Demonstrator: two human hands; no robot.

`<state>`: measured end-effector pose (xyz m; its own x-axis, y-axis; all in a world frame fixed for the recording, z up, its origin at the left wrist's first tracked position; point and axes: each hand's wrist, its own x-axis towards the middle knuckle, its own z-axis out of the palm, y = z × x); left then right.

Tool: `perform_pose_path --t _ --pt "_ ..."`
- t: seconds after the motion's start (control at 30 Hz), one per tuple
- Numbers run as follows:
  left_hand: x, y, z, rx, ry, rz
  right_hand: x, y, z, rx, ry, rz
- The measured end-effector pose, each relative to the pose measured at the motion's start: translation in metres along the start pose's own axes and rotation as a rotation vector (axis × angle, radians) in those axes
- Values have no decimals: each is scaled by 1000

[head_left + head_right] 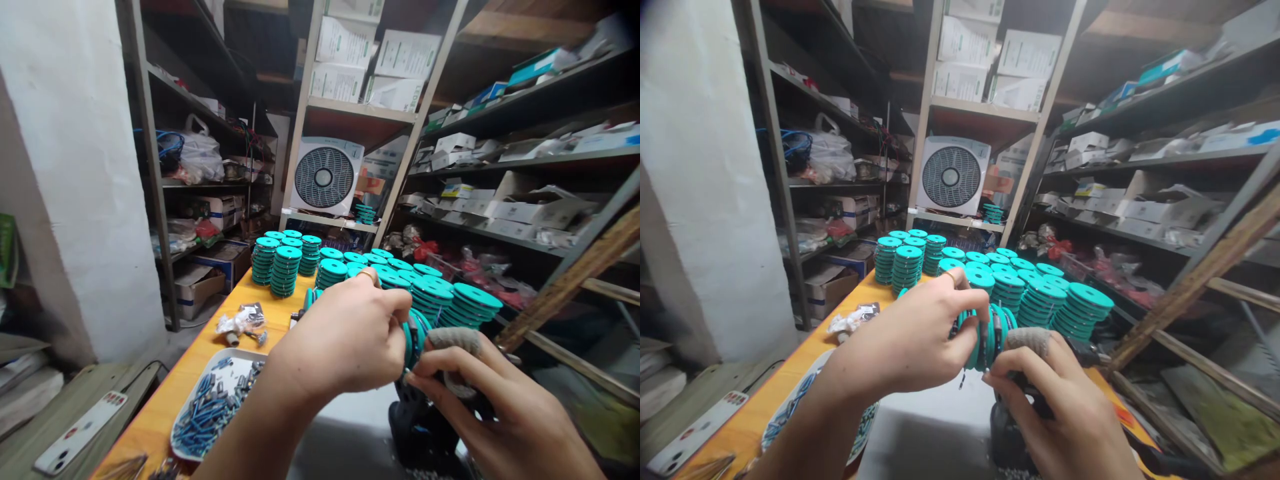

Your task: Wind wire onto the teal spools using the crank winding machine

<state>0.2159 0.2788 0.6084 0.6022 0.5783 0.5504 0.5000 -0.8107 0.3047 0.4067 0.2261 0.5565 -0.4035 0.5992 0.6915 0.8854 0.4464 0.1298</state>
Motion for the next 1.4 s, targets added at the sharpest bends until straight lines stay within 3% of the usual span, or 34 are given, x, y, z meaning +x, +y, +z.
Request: perform_pose_path --t 0.33,0.57,0.67,0.8,1.03,1.23,1.4 --pt "0 0 -2 4 -17 5 16 -3 -8 44 -52 6" --pt "1 0 0 -26 -30 5 28 -14 -8 -108 -32 -12" --pt "0 -1 -1 -41 -31 -11 21 -13 -10 -106 -1 9" --pt "-2 0 -2 -33 -19 -14 -3 -4 -21 -78 137 115" --pt "-1 6 0 46 -11 -9 -24 5 -12 -275 -22 -77" --pt "-1 17 -2 134 -49 -1 -17 8 -4 -266 40 18" --pt "-2 5 -5 28 -66 -33 -11 11 1 -237 22 100"
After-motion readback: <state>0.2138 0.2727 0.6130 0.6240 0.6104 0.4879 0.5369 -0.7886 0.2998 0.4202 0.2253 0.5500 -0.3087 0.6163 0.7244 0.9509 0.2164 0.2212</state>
